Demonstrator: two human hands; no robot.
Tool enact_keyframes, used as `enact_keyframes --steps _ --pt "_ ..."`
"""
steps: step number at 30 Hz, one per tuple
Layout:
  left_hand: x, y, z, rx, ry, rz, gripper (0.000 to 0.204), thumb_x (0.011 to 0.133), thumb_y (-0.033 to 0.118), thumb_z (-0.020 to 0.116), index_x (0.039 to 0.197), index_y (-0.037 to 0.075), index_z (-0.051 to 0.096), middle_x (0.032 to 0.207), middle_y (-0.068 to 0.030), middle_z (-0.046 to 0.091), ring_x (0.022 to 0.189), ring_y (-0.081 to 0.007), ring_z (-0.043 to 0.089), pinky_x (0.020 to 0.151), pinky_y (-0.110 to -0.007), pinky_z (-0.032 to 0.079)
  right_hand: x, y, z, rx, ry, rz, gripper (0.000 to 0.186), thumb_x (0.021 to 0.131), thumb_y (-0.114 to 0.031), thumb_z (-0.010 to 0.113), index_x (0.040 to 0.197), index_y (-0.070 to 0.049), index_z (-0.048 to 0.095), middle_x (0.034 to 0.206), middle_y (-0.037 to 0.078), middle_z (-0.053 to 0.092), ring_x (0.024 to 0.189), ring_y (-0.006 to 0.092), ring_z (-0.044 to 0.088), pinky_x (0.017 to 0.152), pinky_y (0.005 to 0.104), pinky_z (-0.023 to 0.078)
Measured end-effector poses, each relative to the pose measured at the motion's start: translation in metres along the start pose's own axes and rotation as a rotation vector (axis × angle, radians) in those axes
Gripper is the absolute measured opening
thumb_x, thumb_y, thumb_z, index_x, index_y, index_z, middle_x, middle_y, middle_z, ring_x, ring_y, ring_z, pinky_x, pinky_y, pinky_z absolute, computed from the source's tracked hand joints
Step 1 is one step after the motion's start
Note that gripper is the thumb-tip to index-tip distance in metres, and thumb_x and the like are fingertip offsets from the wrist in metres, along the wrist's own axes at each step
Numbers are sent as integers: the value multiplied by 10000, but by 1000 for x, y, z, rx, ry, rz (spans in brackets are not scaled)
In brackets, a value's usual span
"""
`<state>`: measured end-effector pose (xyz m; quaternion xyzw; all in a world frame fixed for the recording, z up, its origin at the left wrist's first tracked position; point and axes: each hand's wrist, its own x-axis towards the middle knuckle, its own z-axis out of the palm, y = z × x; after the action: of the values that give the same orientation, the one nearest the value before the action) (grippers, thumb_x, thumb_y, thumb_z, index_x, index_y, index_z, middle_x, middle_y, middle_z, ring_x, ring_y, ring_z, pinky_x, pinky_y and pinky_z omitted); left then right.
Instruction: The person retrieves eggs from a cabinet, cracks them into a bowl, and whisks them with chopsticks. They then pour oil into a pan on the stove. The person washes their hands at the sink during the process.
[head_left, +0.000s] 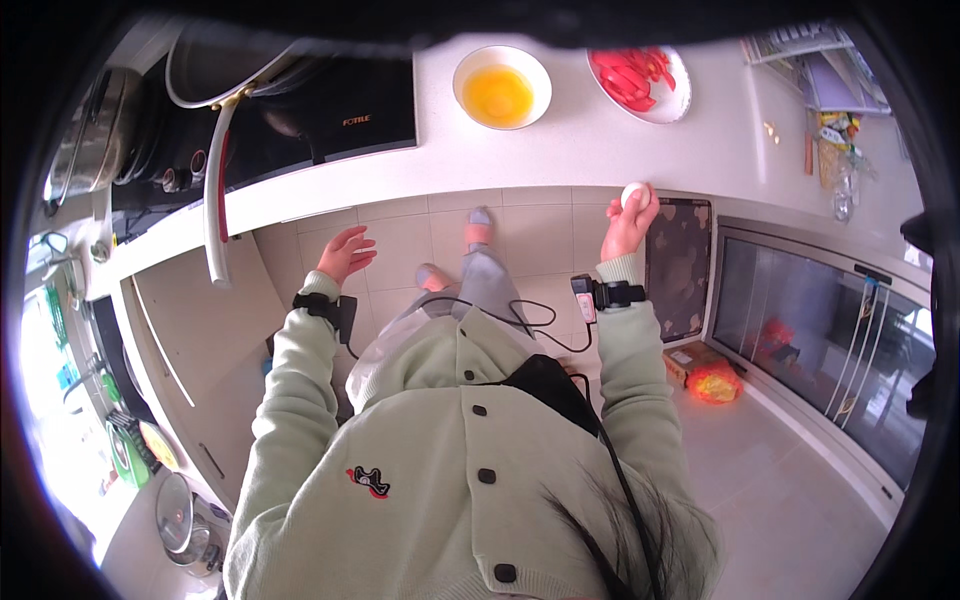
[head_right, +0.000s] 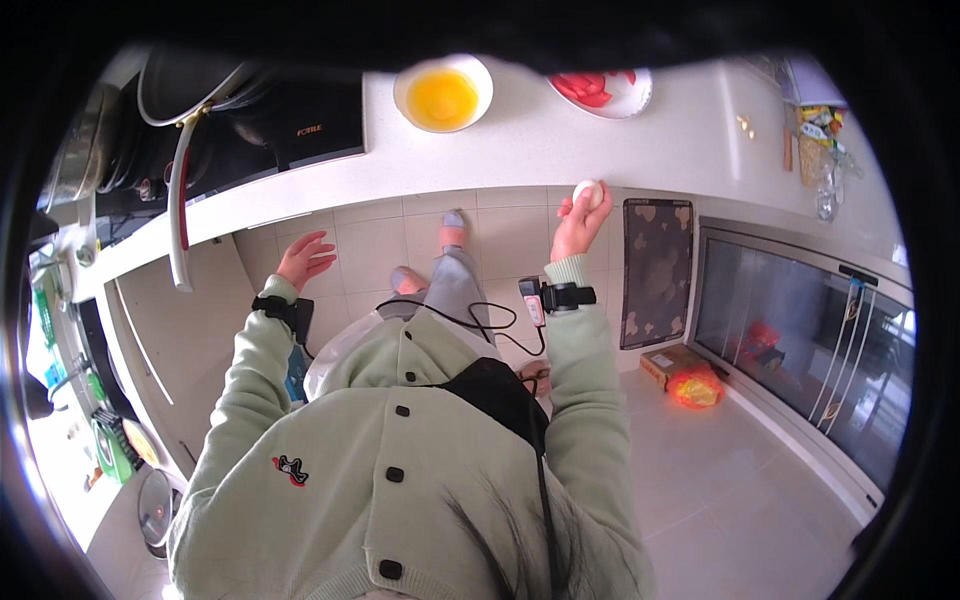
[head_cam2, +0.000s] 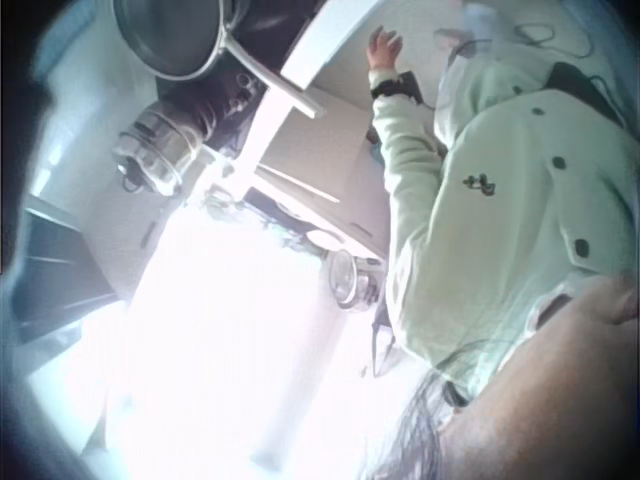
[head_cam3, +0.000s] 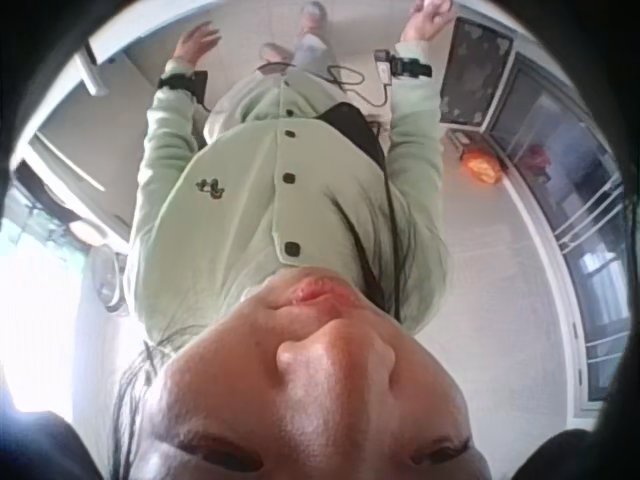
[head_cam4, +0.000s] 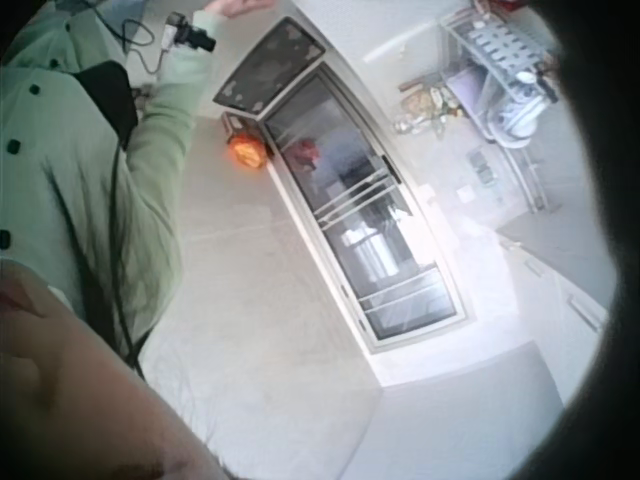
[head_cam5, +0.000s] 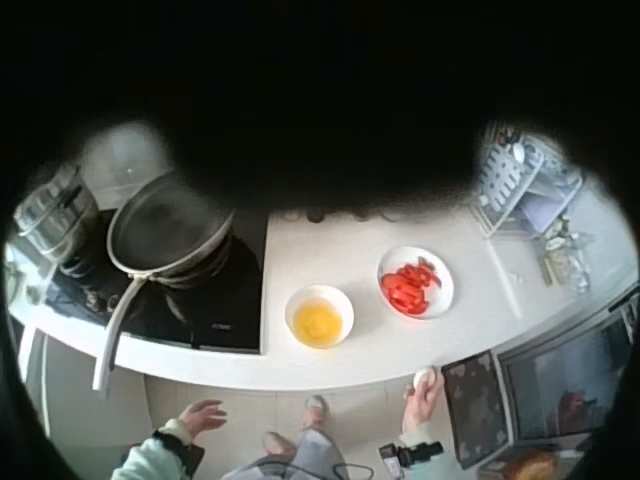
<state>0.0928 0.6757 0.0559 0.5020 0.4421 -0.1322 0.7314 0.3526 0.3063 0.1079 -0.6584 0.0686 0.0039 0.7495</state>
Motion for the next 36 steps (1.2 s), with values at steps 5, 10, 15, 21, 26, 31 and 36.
enact_keyframes --steps 5,10,15,21,26,31,36 --pt "4 3 14 102 -17 -35 376 919 244 505 1252 70 471 1108 -111 594 1007 -224 600 863 -305 486 14 9 7 -576 137 -512 388 928 -123 467 1277 -17 333 1158 165 405 1013 274 460 873 387 404" --pt "-5 9 5 45 15 -1 376 923 254 501 1249 69 474 1110 -106 592 1009 -218 597 870 -310 481 12 11 18 -699 126 -519 423 888 -31 488 1279 -7 329 1205 202 360 1089 337 413 923 423 370" --pt "-24 32 20 131 -195 38 338 940 265 481 1196 46 516 1084 -90 600 981 -191 599 865 -294 477 5 -32 32 230 -93 63 376 940 -236 489 1257 -68 377 1032 108 513 842 193 519 678 295 421" --pt "-63 140 102 426 -646 468 242 954 188 471 1023 2 609 916 -41 612 833 -113 567 759 -253 479 18 -109 91 614 -661 518 396 955 -350 453 1175 -21 473 1056 134 564 759 156 505 602 237 410" --pt "-72 232 171 556 -228 1105 219 855 93 606 1064 27 607 935 -62 607 786 -112 575 663 -228 474 30 -144 142 258 -857 538 447 950 -390 449 1092 30 505 982 129 584 722 149 514 589 229 413" --pt "-56 257 187 613 -277 1087 403 798 85 657 1183 35 548 1062 -111 580 908 -186 627 801 -300 525 40 -150 167 -5 -968 577 463 911 -455 505 1037 -9 526 883 59 563 716 104 540 649 216 454" --pt "-37 259 184 506 -244 996 369 785 77 667 1133 2 568 992 -130 639 818 -183 663 753 -276 534 58 -144 188 -192 -991 449 423 897 -414 549 1035 -20 477 934 88 582 748 127 620 608 207 501"
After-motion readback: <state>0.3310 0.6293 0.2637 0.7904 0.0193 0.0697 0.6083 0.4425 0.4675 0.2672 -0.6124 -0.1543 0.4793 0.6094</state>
